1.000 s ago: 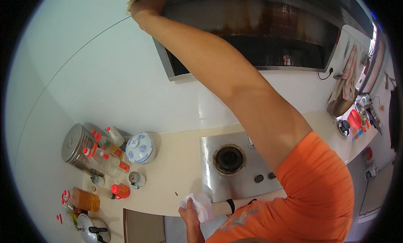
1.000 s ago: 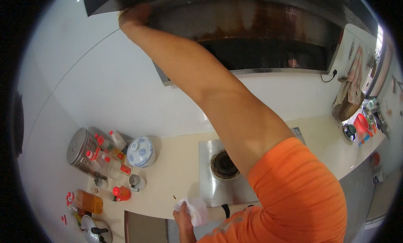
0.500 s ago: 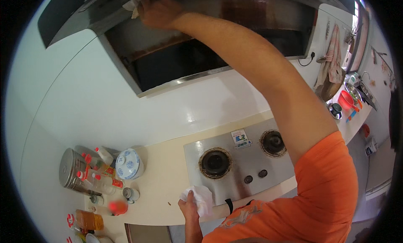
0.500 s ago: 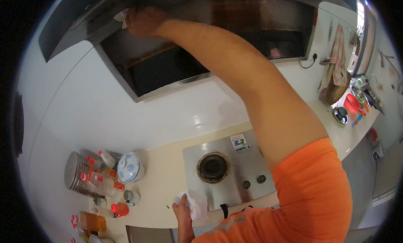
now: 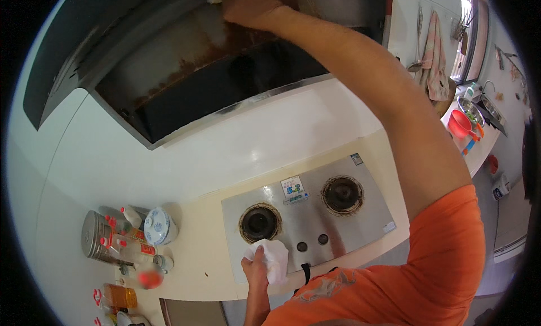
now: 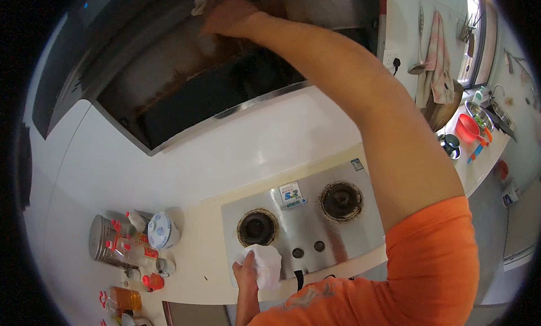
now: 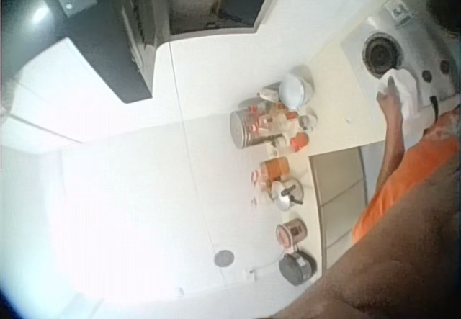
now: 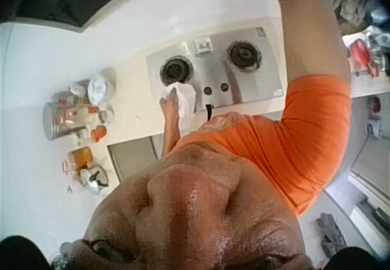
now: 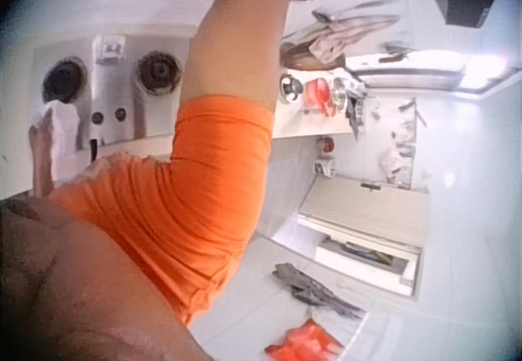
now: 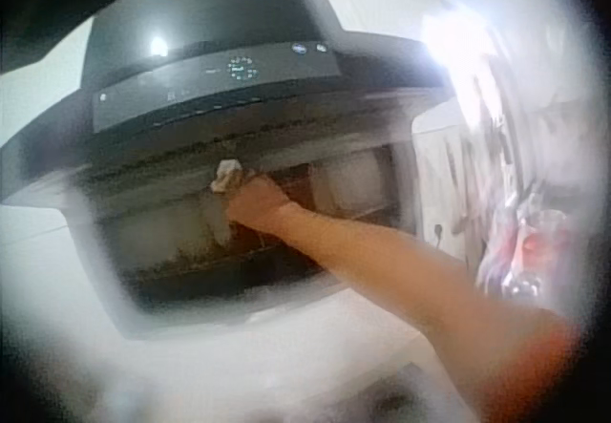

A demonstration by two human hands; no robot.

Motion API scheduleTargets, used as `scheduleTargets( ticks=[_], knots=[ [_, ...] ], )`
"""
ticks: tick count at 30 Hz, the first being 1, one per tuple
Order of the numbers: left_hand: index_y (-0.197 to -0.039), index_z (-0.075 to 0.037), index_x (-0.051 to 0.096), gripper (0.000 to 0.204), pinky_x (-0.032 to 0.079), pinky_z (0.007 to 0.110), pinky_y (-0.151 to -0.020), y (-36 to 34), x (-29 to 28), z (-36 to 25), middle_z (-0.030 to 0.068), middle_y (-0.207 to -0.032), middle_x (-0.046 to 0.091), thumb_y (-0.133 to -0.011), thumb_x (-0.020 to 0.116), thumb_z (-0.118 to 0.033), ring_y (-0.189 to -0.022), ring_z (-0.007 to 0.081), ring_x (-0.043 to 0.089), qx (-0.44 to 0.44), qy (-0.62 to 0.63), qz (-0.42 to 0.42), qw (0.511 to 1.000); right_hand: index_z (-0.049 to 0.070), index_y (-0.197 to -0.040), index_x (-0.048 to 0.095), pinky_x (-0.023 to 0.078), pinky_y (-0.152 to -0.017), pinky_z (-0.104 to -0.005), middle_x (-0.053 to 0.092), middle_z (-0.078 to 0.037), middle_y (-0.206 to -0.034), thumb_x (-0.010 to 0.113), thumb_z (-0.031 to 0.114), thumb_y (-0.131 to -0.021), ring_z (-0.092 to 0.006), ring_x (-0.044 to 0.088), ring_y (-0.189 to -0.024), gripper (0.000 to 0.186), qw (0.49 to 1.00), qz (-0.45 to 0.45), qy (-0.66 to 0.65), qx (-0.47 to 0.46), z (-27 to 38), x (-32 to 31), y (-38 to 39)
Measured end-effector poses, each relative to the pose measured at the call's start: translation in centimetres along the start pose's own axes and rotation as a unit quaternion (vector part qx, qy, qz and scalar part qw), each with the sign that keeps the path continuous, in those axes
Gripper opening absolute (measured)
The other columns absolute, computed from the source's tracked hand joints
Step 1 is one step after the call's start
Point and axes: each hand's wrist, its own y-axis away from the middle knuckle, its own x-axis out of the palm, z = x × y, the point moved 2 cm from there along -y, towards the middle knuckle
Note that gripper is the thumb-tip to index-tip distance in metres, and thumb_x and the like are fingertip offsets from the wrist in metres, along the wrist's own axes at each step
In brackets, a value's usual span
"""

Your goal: The person wipes the exterior of a kitchen hood and the surrounding countertop with a cloth, then uses a screwdriver to tighten a screw inside the hood vent area.

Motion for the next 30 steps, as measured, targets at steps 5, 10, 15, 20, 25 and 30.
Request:
scheduleTargets(
  ticks=[5, 10, 15, 20, 25, 30],
  knots=[
    [-0.103, 0.009, 0.066, 0.024, 0.054, 0.031, -0.067, 3.2, 6.2, 0.9, 0.0118, -0.093, 0.070, -0.091, 0.069, -0.011, -0.078, 0.0183, 0.066, 0.003, -0.010, 0.021, 1.000, -0.011, -0.105, 0.069, 0.058, -0.067, -0.0513, 0.068, -0.033, -0.100, 0.057, 0.018, -0.088, -0.0399, 0.070, -0.092, 0.035, 0.837, -0.073, 0.497, -0.219, -11.8, -5.1, 3.6],
    [-0.102, 0.007, 0.067, 0.022, 0.053, 0.031, -0.065, 5.7, 9.6, 2.2, 0.0098, -0.091, 0.070, -0.091, 0.069, -0.012, -0.075, 0.0165, 0.066, 0.008, -0.018, 0.017, 1.000, 0.000, -0.101, 0.074, 0.057, -0.073, -0.0438, 0.071, -0.023, -0.100, 0.054, 0.014, -0.090, -0.0338, 0.070, -0.092, 0.027, 0.921, 0.102, 0.366, -0.088, -18.6, -10.6, 6.3],
    [-0.103, 0.007, 0.068, 0.022, 0.053, 0.031, -0.064, 7.7, 12.9, 2.1, 0.0094, -0.090, 0.070, -0.091, 0.069, -0.012, -0.074, 0.0161, 0.065, 0.013, -0.019, 0.012, 1.000, 0.004, -0.096, 0.074, 0.055, -0.080, -0.0385, 0.072, -0.014, -0.098, 0.054, 0.016, -0.091, -0.0269, 0.069, -0.095, 0.024, 0.861, 0.139, 0.484, -0.066, -30.0, -15.2, 8.9],
    [-0.101, 0.007, 0.067, 0.024, 0.053, 0.031, -0.064, 9.0, 13.4, 2.2, 0.0108, -0.090, 0.070, -0.089, 0.070, -0.013, -0.074, 0.0176, 0.065, 0.028, -0.032, -0.011, 0.999, 0.008, -0.100, 0.071, 0.056, -0.073, -0.0371, 0.071, -0.012, -0.096, 0.055, 0.014, -0.090, -0.0247, 0.068, -0.096, 0.020, 0.884, 0.098, 0.456, -0.001, -30.4, -16.5, 9.3],
    [-0.099, 0.007, 0.066, 0.026, 0.051, 0.031, -0.061, 10.0, 12.8, 2.4, 0.0106, -0.087, 0.068, -0.086, 0.073, -0.014, -0.071, 0.0175, 0.064, 0.021, -0.018, -0.030, 0.999, 0.007, -0.100, 0.066, 0.055, -0.062, -0.0353, 0.068, -0.011, -0.091, 0.053, 0.014, -0.088, -0.0256, 0.067, -0.087, 0.019, 0.950, -0.010, 0.292, 0.115, -30.6, -18.2, 10.1],
    [-0.104, 0.009, 0.067, 0.026, 0.054, 0.032, -0.068, 8.8, 11.0, 3.3, 0.0122, -0.093, 0.070, -0.091, 0.068, -0.014, -0.077, 0.0183, 0.066, -0.016, -0.057, -0.003, 0.998, 0.006, -0.093, 0.069, 0.054, -0.063, -0.0378, 0.067, -0.013, -0.088, 0.056, 0.013, -0.086, -0.0250, 0.065, -0.085, 0.017, 0.871, -0.010, 0.486, -0.069, -31.1, -15.4, 9.8]
  ],
)
